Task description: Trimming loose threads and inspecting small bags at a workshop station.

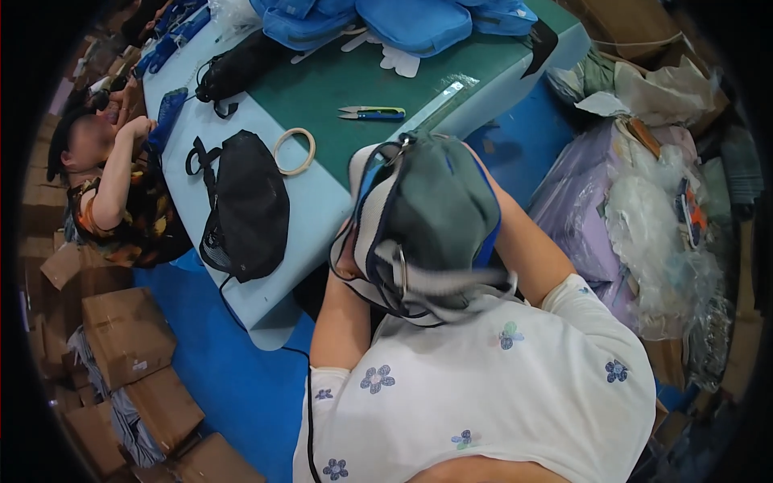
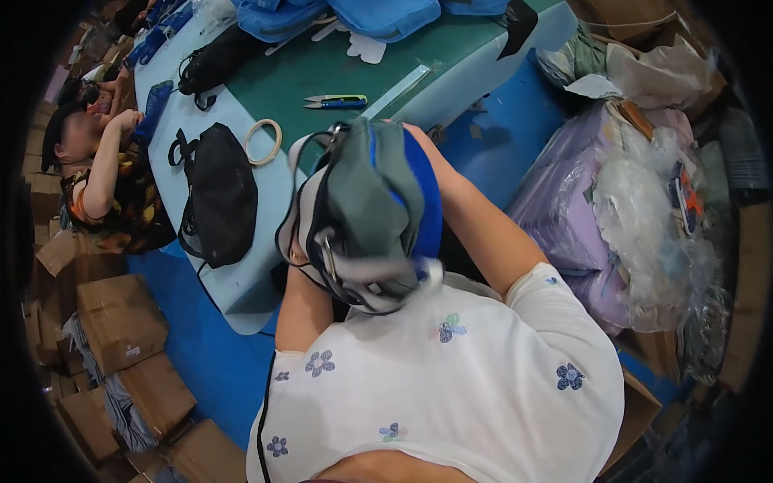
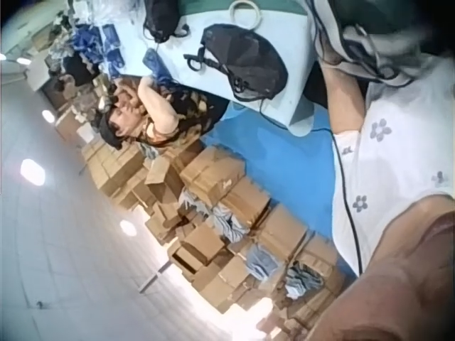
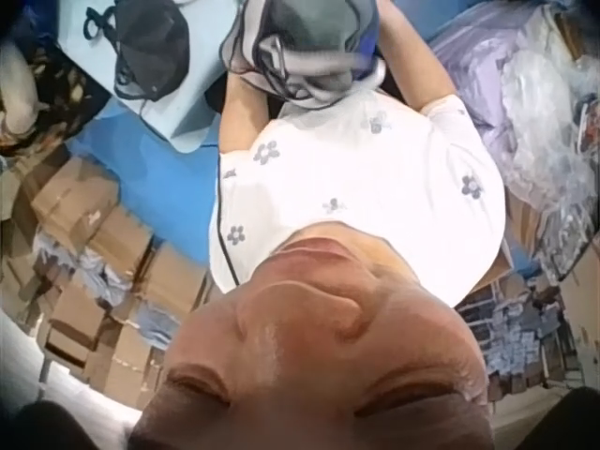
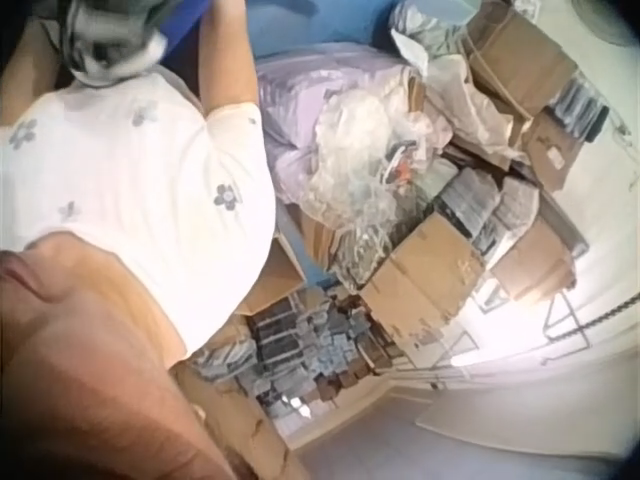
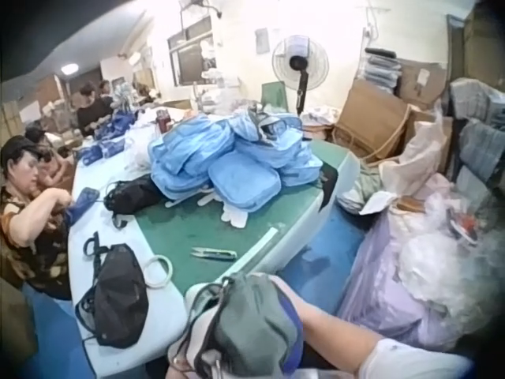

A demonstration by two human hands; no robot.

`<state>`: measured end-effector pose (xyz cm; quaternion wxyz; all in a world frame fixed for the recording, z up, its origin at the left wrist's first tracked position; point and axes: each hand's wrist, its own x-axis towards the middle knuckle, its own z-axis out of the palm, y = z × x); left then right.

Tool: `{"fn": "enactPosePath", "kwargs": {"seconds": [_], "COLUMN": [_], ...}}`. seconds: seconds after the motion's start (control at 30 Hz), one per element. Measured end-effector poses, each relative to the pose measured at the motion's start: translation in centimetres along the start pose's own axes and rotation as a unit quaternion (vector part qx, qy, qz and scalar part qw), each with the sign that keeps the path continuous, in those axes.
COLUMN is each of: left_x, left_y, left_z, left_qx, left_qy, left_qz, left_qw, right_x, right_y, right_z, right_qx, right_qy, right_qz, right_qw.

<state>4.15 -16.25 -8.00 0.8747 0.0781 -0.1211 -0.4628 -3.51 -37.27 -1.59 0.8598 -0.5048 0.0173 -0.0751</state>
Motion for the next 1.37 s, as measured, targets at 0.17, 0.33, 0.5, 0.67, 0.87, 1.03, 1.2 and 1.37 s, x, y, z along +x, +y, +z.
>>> {"fn": "enactPosePath", "kwargs": {"seconds": [0.17, 0.33, 0.5, 0.67, 0.87, 1.03, 1.2, 1.37], "left_x": [1.8, -0.8, -1.0, 2.2, 3.5, 3.7, 3.4, 3.1], "left_y": [1.2, 0.1, -0.8, -1.3, -6.2, -7.3, -8.3, -7.4], "left_z": [4.7, 2.3, 2.8, 9.7, 10.1, 8.7, 8.7, 8.7], "left_qx": [0.000, 0.111, 0.104, 0.454, 0.719, 0.684, 0.695, 0.681], "left_qy": [-0.077, 0.050, 0.065, 0.000, -0.058, 0.016, -0.020, -0.096], "left_qz": [-0.027, -0.055, -0.135, -0.135, 0.012, 0.020, -0.026, -0.048], "left_qw": [0.997, 0.991, 0.983, 0.881, 0.693, 0.729, 0.718, 0.724], "right_x": [0.7, -1.5, -5.6, -7.9, -8.8, -11.4, -10.9, -11.3], "right_y": [0.2, 4.0, 4.7, 0.0, -7.5, -6.5, -6.2, -3.6], "right_z": [-1.1, -5.6, -4.9, -10.2, -1.3, -3.4, -2.5, -4.6], "right_qx": [0.122, 0.185, 0.334, -0.185, -0.455, -0.751, -0.767, -0.666], "right_qy": [-0.019, -0.117, -0.037, 0.125, -0.111, -0.125, -0.018, -0.076], "right_qz": [0.016, 0.071, 0.130, -0.011, -0.164, -0.129, -0.152, -0.206], "right_qw": [0.992, 0.973, 0.933, 0.975, 0.868, 0.635, 0.623, 0.713]}}
